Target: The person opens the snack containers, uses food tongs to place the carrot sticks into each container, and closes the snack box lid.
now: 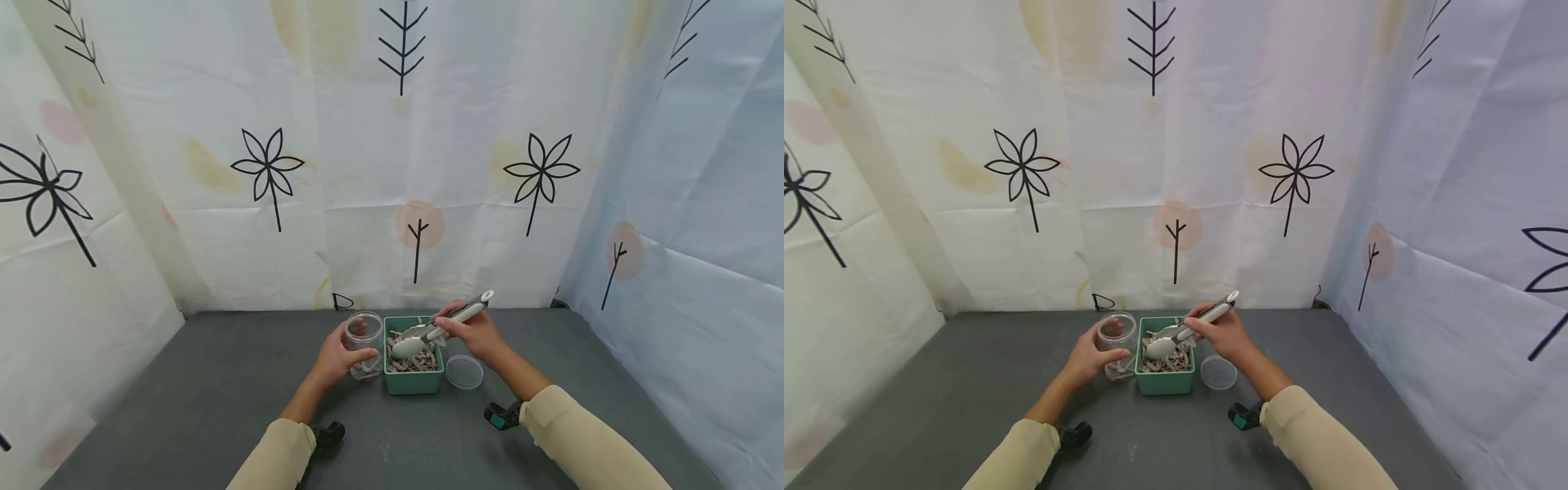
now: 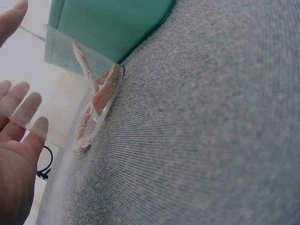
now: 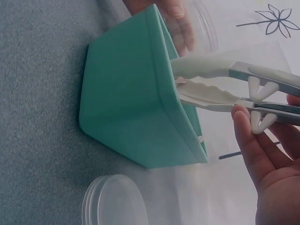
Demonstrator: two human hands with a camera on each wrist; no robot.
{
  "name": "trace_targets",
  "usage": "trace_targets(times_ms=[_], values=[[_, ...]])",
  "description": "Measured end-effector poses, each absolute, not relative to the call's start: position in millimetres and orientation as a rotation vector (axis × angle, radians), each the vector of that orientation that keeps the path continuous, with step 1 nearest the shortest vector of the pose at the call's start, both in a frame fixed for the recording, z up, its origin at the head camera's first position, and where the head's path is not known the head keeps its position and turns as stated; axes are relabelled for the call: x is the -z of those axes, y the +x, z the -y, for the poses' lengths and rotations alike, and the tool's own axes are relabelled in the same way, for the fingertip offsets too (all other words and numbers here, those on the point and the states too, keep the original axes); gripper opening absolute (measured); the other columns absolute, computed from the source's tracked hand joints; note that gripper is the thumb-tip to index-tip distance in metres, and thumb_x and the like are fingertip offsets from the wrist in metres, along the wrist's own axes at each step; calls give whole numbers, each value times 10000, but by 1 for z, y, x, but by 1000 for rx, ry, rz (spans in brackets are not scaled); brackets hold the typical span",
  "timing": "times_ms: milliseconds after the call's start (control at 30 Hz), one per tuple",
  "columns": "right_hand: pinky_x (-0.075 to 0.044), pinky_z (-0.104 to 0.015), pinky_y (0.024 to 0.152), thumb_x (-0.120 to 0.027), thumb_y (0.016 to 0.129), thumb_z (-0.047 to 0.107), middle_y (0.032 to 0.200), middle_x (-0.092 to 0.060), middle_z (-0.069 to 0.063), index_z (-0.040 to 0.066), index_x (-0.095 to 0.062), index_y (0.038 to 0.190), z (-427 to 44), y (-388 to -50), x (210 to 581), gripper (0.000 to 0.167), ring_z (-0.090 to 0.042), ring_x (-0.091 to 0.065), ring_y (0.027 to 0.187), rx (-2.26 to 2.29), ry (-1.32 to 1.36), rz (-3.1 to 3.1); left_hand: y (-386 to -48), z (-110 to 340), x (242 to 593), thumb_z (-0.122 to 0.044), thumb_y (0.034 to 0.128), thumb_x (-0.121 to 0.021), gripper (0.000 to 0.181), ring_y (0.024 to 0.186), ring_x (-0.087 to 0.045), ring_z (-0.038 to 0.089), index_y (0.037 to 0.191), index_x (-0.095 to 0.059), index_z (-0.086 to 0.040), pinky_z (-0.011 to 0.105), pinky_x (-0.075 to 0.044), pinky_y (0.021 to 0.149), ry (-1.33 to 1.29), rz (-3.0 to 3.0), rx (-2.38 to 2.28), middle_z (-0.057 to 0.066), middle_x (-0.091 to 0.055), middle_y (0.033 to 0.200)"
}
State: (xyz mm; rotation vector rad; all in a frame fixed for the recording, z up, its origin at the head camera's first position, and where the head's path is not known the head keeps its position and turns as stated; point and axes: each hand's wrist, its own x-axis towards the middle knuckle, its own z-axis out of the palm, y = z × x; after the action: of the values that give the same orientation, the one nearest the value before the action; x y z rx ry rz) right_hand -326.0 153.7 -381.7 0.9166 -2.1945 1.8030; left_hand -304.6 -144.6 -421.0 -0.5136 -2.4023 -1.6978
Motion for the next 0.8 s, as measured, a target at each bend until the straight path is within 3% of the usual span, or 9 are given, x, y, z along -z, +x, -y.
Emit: trace_targets(times_ms=[200,800], values=[[-562,-363,602,-665,912,6,992,-654,-331,-145,-638,986,-152,-324,377,171,-176,-691,760,-1840,863,2148,-303,144,419,-93,804,-808,663,1194,-520,391,1368,-481,26,557,-411,949,-512,2401,1694,270,-536,1315],[-562,-341,653,-649,934,42,1031,-664,-302,-139,-620,1040,-159,-323,344,212,-171,-697,810,-1842,781,2042,-301,142,415,-66,806,-799,658,1192,-524,391,1357,-470,78,546,-398,969,-489,2398,1696,278,-544,1303]])
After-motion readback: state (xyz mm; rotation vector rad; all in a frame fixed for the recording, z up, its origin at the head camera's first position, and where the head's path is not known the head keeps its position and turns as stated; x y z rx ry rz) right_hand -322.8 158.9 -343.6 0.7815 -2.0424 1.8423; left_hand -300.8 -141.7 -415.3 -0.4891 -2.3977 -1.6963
